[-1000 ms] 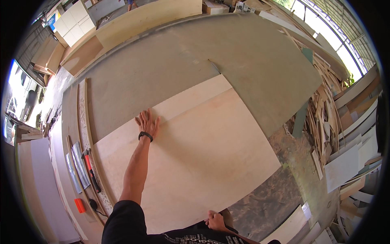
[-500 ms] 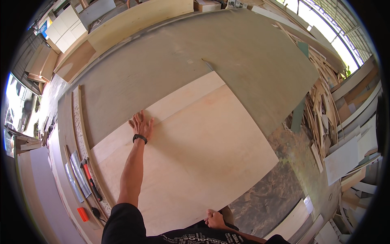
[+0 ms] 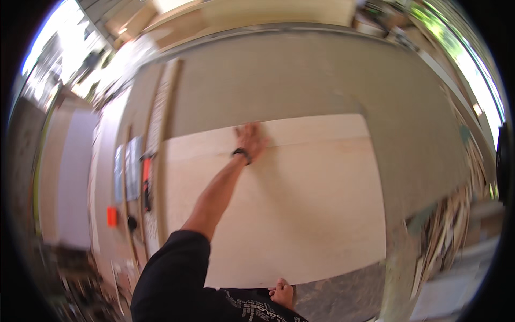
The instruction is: The person aligns and stacks several pieces of plywood and thin wooden strips on a workbench. They use a hammer to tap a wooden frame into place and then use a tape measure to measure the frame.
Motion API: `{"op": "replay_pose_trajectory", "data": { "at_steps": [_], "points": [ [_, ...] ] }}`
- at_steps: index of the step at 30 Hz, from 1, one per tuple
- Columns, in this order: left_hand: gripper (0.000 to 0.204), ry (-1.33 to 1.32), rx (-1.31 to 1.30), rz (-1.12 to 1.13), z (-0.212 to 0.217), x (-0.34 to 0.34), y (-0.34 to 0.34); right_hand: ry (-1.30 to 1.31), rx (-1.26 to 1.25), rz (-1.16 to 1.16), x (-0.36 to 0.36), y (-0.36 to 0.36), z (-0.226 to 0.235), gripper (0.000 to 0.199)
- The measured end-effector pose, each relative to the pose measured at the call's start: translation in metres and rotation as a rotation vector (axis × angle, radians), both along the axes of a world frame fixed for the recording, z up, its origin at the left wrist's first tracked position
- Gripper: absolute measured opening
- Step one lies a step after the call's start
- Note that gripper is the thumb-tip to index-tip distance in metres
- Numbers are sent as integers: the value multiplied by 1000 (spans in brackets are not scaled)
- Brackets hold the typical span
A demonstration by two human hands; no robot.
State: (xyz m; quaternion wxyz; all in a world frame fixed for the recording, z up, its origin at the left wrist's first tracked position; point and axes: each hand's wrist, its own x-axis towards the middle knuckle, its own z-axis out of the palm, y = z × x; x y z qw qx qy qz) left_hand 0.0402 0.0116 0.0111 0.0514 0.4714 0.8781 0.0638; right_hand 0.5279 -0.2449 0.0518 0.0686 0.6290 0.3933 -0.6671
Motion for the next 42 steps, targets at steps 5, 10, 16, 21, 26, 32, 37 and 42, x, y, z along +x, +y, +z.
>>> {"op": "replay_pose_trajectory", "data": {
  "at_steps": [5, 10, 16, 21, 26, 32, 37, 42],
  "points": [
    [82, -26, 7, 28, 14, 3, -3, -70, -19, -76, -11, 3, 11, 42],
    [80, -38, 36, 32, 13, -5, -10, -61, -24, -55, -6, 5, 4, 39],
    [81, -30, 45, 20, 14, -10, 3, -57, -39, -72, -16, 17, 10, 39],
    [82, -16, 64, 17, 8, -18, 7, -42, -25, -57, -21, 19, 12, 40],
    [82, -21, 61, 19, 7, -23, 6, -35, -57, -150, -24, 19, 7, 41],
    [86, -34, 20, 0, 14, -34, 9, -41, -59, -138, -32, 19, 5, 42],
    [82, -2, 11, -19, 6, -37, 23, -23, -44, -129, -38, 23, 6, 43],
    [83, 29, 18, 9, -3, -48, 19, -51, -44, -98, -38, 25, 3, 43]
  ]
}}
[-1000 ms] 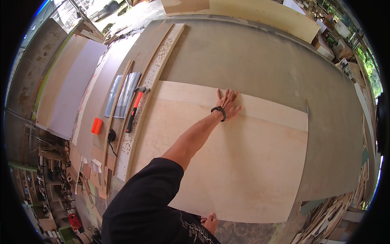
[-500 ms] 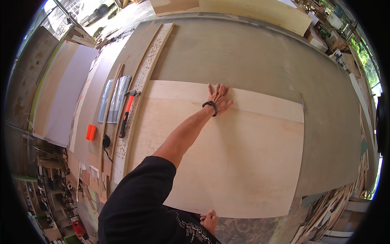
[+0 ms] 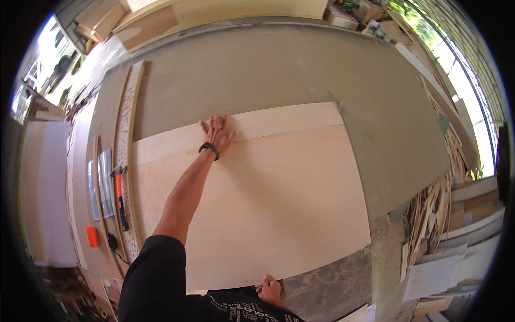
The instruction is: The person aligns and stacks several pieces of plywood and thin wooden strips on a workbench. They use a hammer to tap a wooden frame into place and then use a tape measure to measure the frame.
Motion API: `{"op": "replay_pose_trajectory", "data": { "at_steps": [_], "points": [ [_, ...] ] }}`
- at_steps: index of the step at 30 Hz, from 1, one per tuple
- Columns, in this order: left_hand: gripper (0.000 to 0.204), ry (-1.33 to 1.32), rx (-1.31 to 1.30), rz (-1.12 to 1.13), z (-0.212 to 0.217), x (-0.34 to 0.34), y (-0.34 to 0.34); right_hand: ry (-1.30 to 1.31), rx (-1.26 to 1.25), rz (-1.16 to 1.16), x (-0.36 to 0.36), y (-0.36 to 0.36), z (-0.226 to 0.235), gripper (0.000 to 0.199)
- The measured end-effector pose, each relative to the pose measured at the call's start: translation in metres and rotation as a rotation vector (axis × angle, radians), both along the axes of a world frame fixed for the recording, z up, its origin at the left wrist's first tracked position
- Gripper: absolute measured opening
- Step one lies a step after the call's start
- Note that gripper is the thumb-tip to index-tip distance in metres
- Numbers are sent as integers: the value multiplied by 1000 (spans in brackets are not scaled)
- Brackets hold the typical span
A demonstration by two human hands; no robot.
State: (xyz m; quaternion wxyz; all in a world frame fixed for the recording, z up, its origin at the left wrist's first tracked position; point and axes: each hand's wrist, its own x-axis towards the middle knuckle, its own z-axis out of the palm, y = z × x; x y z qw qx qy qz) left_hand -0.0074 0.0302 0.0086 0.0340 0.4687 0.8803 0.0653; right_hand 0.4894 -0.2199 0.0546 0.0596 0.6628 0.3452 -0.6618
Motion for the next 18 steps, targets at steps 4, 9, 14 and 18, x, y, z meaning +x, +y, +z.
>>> {"op": "replay_pose_trajectory", "data": {
  "at_steps": [4, 9, 14, 18],
  "points": [
    [85, -8, -21, -25, 4, -2, 9, -53, -41, -1, -8, 11, 4, 45],
    [85, 12, -8, -29, -3, -9, 13, -19, 26, -36, -16, 11, 9, 47],
    [83, 13, 15, -33, -5, -17, 17, -61, -60, 37, -21, 17, 5, 40],
    [83, 30, 2, -26, -7, -19, 20, -36, -55, 25, -22, 17, 0, 41]
  ]
}}
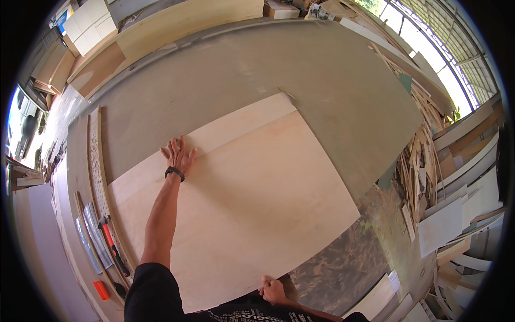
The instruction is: The person aligns and stacks several pieces of plywood and thin wooden strips on a workbench. They use a hammer to tap a wooden frame into place and then use a tape measure to measure the frame.
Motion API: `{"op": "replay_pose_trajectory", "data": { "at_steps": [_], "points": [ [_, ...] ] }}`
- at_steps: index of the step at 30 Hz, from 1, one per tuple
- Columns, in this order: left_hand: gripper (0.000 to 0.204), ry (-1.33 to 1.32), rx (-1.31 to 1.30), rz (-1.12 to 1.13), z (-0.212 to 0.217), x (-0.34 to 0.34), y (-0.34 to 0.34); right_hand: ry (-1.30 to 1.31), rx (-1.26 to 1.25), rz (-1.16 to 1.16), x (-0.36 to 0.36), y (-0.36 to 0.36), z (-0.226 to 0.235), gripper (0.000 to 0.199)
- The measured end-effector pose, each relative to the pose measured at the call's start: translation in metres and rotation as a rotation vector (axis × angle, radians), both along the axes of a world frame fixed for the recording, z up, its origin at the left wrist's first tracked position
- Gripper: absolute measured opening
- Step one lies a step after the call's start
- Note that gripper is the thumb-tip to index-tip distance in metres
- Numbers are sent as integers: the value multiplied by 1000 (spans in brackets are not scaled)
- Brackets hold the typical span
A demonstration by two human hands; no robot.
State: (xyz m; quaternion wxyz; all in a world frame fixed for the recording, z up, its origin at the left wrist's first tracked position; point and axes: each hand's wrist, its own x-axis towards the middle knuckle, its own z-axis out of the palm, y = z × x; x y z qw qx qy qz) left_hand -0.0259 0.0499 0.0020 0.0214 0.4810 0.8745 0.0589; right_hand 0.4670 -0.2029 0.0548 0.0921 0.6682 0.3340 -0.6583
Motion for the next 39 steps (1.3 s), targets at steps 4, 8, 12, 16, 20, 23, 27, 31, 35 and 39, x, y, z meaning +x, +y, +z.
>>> {"op": "replay_pose_trajectory", "data": {
  "at_steps": [4, 8, 12, 16, 20, 23, 27, 31, 35, 39],
  "points": [
    [82, -19, -4, -5, 0, -5, 3, 8, 55, -30, -5, -1, 1, 42],
    [81, 7, 14, -5, -4, -11, 5, 3, 39, -16, -8, 4, 1, 44],
    [86, -15, -19, -11, 0, -12, 8, 53, 117, -34, -10, 4, 4, 44],
    [87, -15, 2, -12, -5, -20, 9, 57, 136, 5, -12, 7, 6, 43],
    [86, -13, -12, -13, -6, -23, 9, 67, 161, 0, -14, 6, 3, 43],
    [84, -21, -4, -21, -1, -19, 13, 78, 174, 45, -8, 0, -14, 44],
    [84, -11, 16, -16, -5, -21, 12, 78, 135, 27, -8, -2, -19, 45],
    [84, -18, -15, -12, -3, -22, 13, 78, 181, 34, -8, -7, -29, 45],
    [84, -3, -12, -15, -4, -25, 14, 84, 175, 23, -6, -16, -50, 45],
    [84, -8, -12, -23, -2, -24, 14, 131, 103, -116, -7, -17, -51, 50]
  ]
}}
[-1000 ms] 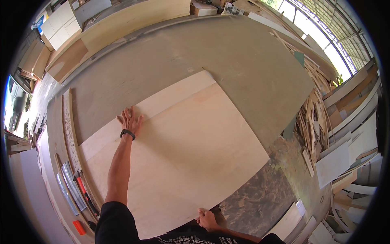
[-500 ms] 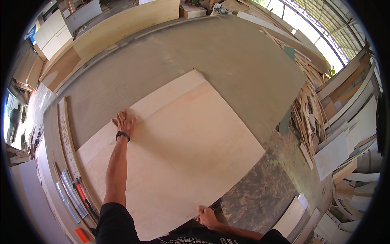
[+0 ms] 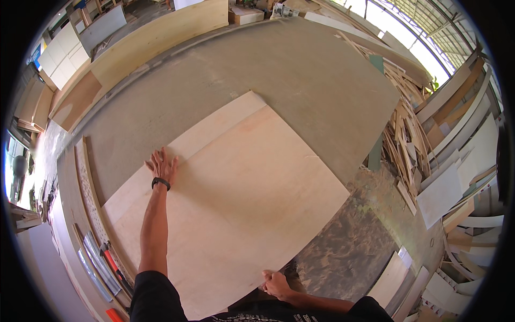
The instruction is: The person aligns and stacks several pieces of plywood and thin wooden strips on a workbench. They use a hammer to tap a wooden frame into place and then use a tape measure to measure the frame.
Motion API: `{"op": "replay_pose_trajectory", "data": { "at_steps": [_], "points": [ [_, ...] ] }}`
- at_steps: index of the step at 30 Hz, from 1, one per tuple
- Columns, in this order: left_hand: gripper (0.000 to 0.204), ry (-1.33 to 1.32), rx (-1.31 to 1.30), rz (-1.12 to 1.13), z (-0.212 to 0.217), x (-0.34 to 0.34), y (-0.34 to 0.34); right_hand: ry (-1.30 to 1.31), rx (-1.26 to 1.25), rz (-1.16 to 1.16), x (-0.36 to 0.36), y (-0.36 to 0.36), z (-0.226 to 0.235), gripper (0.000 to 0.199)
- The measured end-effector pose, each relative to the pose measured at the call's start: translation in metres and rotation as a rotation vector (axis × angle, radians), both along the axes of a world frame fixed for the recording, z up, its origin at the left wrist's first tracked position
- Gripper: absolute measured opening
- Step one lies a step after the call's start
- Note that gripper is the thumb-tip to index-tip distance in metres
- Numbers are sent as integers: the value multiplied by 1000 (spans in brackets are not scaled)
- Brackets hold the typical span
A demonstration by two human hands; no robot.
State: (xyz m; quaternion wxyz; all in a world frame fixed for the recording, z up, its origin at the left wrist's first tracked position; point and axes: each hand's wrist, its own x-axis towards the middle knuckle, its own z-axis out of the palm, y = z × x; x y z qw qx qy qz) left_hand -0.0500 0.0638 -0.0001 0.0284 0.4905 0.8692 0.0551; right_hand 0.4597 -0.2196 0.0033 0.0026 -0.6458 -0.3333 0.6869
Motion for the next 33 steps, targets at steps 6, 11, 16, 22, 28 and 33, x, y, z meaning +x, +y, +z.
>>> {"op": "replay_pose_trajectory", "data": {
  "at_steps": [6, 11, 16, 22, 28, 33],
  "points": [
    [83, 12, -22, 10, 5, 0, -4, -53, -32, -28, -18, 20, 55, 30],
    [82, -13, -8, 1, 13, 8, -1, -137, 100, -9, -25, 16, 69, 30],
    [84, -7, 42, 8, 3, -3, -7, 185, -82, 199, -49, 13, 67, 45],
    [85, 19, -71, -24, 20, -3, -13, 155, -117, 32, -89, 35, 102, 53],
    [82, -5, -16, -30, 19, 2, -18, -176, -119, 57, -24, 17, 82, 50],
    [80, 13, 1, -51, 24, 5, -12, -121, -153, 29, -26, 14, 80, 43]
  ]
}}
